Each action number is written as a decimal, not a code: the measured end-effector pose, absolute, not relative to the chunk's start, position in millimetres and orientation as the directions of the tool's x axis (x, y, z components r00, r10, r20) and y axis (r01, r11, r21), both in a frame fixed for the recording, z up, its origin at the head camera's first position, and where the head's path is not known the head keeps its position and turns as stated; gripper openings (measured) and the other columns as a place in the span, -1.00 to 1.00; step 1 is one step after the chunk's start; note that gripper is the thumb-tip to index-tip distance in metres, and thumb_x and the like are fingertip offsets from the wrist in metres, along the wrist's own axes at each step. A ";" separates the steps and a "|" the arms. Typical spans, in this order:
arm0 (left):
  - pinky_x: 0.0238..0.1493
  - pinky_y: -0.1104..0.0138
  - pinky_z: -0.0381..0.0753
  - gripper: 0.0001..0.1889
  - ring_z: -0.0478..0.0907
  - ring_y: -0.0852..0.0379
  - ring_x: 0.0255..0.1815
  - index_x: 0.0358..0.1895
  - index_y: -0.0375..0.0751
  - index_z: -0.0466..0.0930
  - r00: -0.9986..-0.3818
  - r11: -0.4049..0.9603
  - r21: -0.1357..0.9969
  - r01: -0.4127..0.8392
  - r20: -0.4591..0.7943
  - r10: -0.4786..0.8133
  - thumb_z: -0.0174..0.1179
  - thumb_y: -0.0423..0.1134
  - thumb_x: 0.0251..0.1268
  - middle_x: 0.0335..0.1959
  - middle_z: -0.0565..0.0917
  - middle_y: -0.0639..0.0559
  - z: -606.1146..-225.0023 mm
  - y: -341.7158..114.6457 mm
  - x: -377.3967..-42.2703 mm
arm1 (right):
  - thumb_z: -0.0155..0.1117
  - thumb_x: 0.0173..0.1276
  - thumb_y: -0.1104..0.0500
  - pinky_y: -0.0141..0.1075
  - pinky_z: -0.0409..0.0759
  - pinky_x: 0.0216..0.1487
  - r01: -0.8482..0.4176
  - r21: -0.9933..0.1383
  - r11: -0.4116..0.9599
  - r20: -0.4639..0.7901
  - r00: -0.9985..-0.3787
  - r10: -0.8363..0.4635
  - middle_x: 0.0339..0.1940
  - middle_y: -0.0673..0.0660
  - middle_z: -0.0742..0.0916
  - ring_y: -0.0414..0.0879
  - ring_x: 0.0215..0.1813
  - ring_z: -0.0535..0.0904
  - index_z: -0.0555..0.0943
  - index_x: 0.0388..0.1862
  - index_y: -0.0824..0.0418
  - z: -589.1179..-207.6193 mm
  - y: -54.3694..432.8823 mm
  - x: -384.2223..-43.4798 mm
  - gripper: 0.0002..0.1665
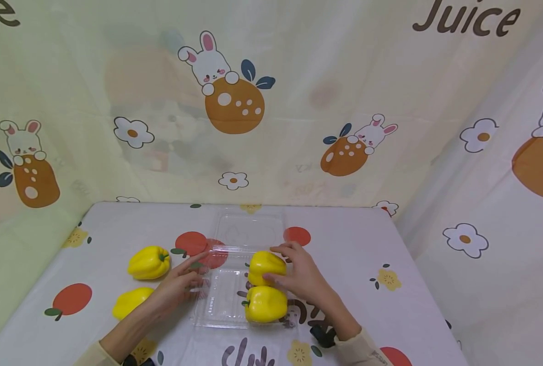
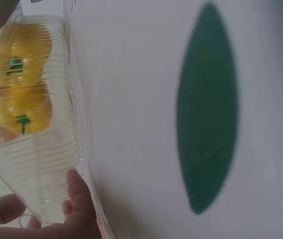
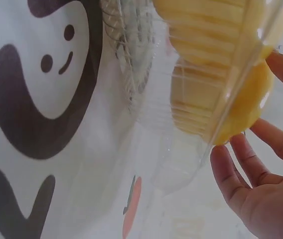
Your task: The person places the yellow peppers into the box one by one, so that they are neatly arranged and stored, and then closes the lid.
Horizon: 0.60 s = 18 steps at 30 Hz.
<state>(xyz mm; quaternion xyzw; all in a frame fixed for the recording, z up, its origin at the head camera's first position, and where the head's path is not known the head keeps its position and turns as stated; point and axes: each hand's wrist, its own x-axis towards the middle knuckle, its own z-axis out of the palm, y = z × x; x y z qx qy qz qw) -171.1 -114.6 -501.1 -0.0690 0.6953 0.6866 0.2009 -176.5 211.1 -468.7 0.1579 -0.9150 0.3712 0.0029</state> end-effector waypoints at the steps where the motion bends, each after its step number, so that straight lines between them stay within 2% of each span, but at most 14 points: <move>1: 0.02 0.22 0.69 -0.34 0.51 -0.03 -0.01 0.63 0.12 0.33 -0.910 0.047 0.927 -0.371 -0.373 0.182 0.04 -0.35 0.50 0.27 0.46 -0.23 -500.6 -114.7 -170.9 | 0.68 0.19 -0.05 0.07 0.72 0.25 -0.299 -0.678 0.672 0.132 -0.948 -0.288 0.25 0.16 0.67 0.09 0.17 0.63 0.66 0.34 0.11 -468.8 213.0 -176.5 -0.25; 6: 0.04 0.21 0.69 -0.34 0.51 -0.03 0.00 0.63 0.11 0.33 -0.911 0.043 0.929 -0.368 -0.369 0.185 0.04 -0.35 0.51 0.27 0.46 -0.23 -499.7 -115.1 -170.2 | 0.65 0.23 -0.01 0.09 0.73 0.21 -0.308 -0.689 0.656 0.165 -0.948 -0.272 0.26 0.18 0.68 0.17 0.18 0.63 0.65 0.35 0.05 -470.2 222.6 -174.9 -0.29; 13: 0.03 0.22 0.69 -0.34 0.51 -0.03 0.00 0.63 0.12 0.32 -0.909 0.040 0.928 -0.371 -0.371 0.189 0.04 -0.35 0.50 0.29 0.46 -0.24 -500.5 -115.1 -171.0 | 0.59 0.31 0.03 0.05 0.74 0.18 -0.308 -0.721 0.621 0.182 -0.949 -0.259 0.28 0.10 0.69 0.07 0.19 0.63 0.63 0.36 0.01 -473.9 235.8 -173.0 -0.35; 18: 0.01 0.24 0.69 -0.34 0.51 -0.02 -0.02 0.63 0.11 0.32 -0.907 0.037 0.924 -0.380 -0.380 0.184 0.05 -0.35 0.51 0.28 0.45 -0.23 -501.9 -115.1 -171.4 | 0.53 0.38 0.06 0.02 0.77 0.15 -0.314 -0.771 0.555 0.178 -0.942 -0.286 0.29 0.24 0.67 0.17 0.21 0.63 0.62 0.38 0.05 -476.2 244.9 -171.0 -0.40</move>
